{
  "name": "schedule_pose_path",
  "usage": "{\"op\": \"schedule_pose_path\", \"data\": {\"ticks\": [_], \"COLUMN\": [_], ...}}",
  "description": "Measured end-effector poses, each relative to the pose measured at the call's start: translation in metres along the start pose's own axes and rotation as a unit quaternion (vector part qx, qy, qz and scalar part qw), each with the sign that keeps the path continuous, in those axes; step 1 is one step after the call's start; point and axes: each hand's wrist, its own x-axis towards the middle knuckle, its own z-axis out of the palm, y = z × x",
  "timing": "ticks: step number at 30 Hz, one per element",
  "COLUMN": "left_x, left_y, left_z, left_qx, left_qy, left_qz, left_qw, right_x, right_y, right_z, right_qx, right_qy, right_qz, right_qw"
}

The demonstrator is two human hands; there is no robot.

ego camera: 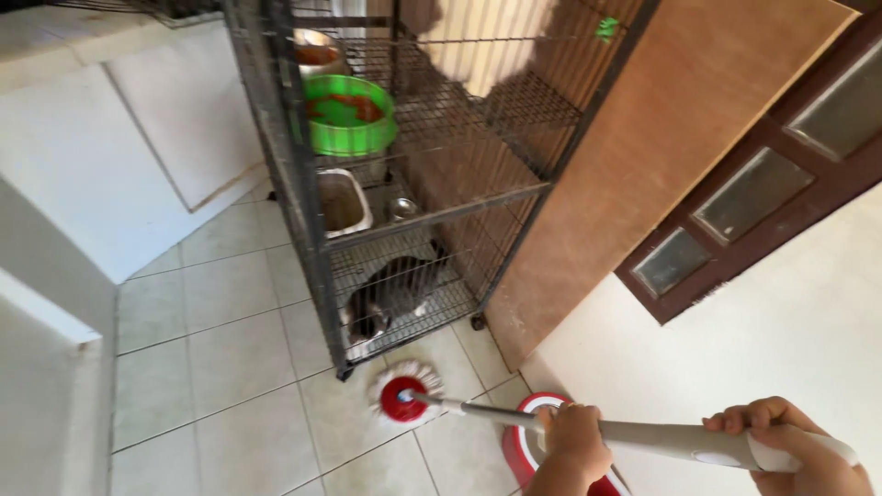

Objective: Mopping the tiled floor and using a spinning mop bucket to wring the mop.

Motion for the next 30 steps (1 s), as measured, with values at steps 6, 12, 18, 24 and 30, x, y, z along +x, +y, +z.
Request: {"op": "schedule_pose_path", "data": {"ticks": [6,12,18,24,30], "left_x": [-0.088,-0.201,-0.301,-0.323,-0.257], "left_y": [-0.082,-0.180,-0.256,-0.246,-0.201], "left_z": [-0.059,-0.128,-0.153,-0.133,-0.074], "left_qx": [-0.028,0.012,-0.004,-0.027,-0.072], "left_qy": [0.059,0.090,0.118,0.164,0.216], "left_qz": [-0.091,-0.200,-0.278,-0.279,-0.206], "left_qw": [0.994,0.976,0.953,0.946,0.952], "right_x": [-0.020,-0.097,-0.157,-0.185,-0.142], "right_y": [0.057,0.102,0.163,0.157,0.136], "right_z": [0.069,0.187,0.257,0.235,0.162], "right_qx": [0.144,0.186,0.179,0.123,0.160], "right_qy": [-0.207,-0.390,-0.457,-0.447,-0.467], "right_qz": [-0.055,0.000,0.011,0.069,-0.049], "right_qw": [0.966,0.902,0.871,0.883,0.868]}}
